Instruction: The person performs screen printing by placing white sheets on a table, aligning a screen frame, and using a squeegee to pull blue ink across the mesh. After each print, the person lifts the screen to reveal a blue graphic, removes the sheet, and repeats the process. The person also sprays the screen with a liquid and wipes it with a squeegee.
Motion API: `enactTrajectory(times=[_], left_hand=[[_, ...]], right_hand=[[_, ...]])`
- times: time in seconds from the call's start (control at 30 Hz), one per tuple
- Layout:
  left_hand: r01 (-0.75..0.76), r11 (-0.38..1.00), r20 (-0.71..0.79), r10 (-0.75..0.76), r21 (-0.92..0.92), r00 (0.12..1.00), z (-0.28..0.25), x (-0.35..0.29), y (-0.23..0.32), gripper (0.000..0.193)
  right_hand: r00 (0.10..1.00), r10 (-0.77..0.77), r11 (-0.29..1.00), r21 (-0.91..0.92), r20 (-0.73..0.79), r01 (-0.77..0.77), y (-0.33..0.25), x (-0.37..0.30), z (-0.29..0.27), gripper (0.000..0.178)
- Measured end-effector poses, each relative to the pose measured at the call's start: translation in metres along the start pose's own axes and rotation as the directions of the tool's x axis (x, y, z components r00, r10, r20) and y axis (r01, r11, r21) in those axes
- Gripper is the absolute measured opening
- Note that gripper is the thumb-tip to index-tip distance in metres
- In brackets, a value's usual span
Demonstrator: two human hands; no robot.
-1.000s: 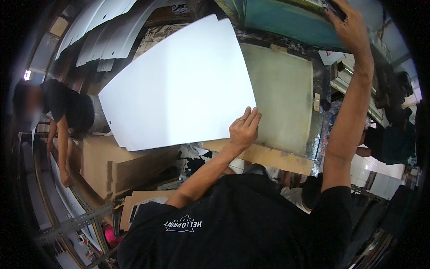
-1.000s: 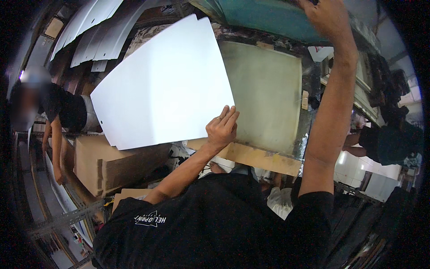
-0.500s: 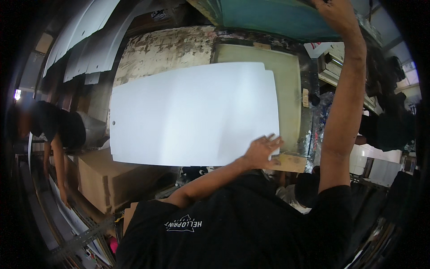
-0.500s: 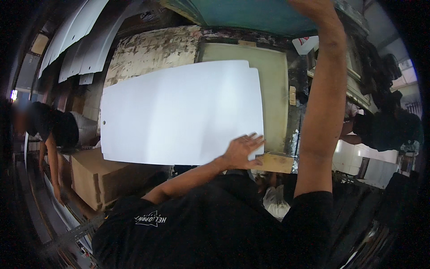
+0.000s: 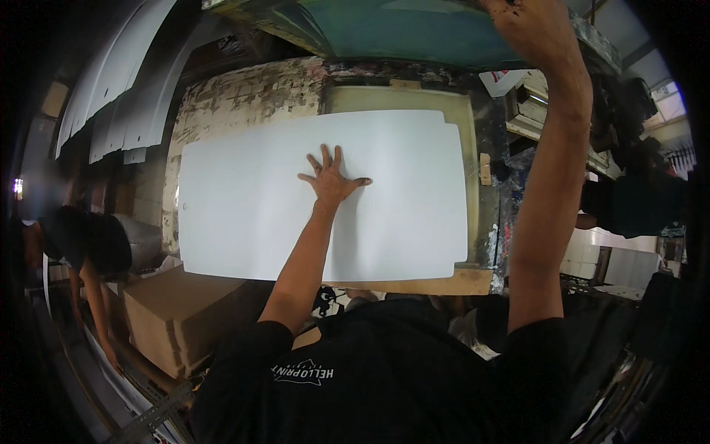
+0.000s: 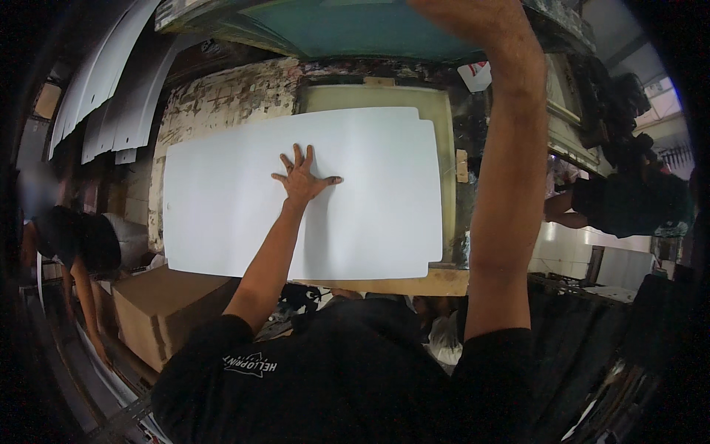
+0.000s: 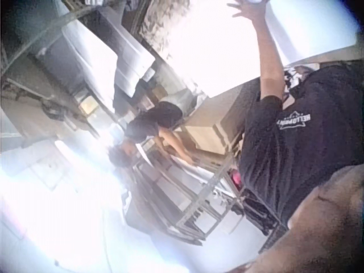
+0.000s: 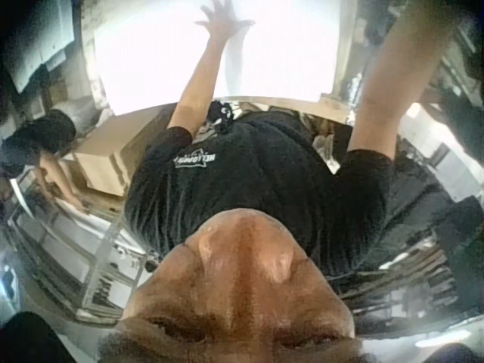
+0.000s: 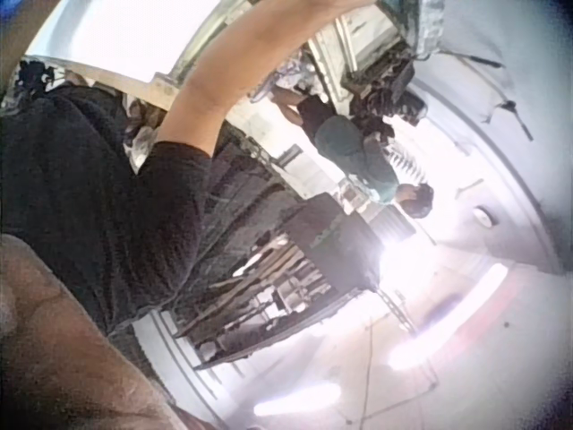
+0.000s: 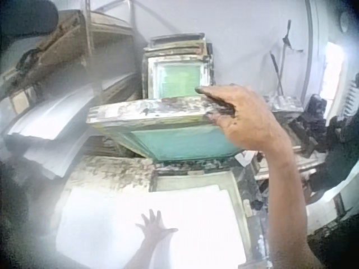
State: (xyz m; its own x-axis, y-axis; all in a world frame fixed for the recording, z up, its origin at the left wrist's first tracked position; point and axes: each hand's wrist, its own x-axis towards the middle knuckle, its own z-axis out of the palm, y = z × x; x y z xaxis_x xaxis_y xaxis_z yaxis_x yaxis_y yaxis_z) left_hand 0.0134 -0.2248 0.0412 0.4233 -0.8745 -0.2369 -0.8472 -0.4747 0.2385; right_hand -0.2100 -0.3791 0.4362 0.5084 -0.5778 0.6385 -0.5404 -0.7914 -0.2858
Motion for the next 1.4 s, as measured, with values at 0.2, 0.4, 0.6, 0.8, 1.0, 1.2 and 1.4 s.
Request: enactTrajectory(times=[0.2,0.4,0.6,0.8,1.0,1.2,1.4], left_hand=[[-0.081,0.994,0.051,0.077,0.077,0.996,-0.009,0.06,0.026,0.126],[-0.176,0.976,0.098,0.164,0.13,0.982,-0.013,0.089,0.03,0.128],[-0.245,0.956,0.127,0.226,0.163,0.966,-0.018,0.106,0.031,0.129],[-0.232,0.958,0.132,0.211,0.166,0.968,-0.018,0.109,0.035,0.129],[-0.236,0.964,0.115,0.222,0.121,0.968,-0.007,0.109,0.053,0.133],[-0.236,0.966,0.115,0.223,0.109,0.968,-0.002,0.11,0.059,0.133],[-0.191,0.973,0.143,0.172,0.132,0.975,-0.008,0.104,0.062,0.131]], right_hand=[[0.994,-0.107,0.992,0.064,-0.039,0.109,0.018,0.004,0.004,0.044],[0.999,-0.035,0.999,-0.016,-0.015,0.035,-0.013,0.001,-0.004,0.042],[1.0,-0.017,0.996,0.083,0.015,0.016,0.012,0.011,0.0,0.04],[0.993,-0.089,0.993,-0.086,-0.076,0.082,-0.008,-0.001,0.003,0.039],[0.998,-0.055,0.997,-0.063,-0.016,0.054,0.012,0.004,0.004,0.04],[1.0,0.02,0.999,-0.051,-0.003,-0.02,-0.001,-0.001,0.004,0.042],[0.992,0.123,0.991,-0.041,-0.04,-0.125,-0.017,-0.001,0.008,0.042]])
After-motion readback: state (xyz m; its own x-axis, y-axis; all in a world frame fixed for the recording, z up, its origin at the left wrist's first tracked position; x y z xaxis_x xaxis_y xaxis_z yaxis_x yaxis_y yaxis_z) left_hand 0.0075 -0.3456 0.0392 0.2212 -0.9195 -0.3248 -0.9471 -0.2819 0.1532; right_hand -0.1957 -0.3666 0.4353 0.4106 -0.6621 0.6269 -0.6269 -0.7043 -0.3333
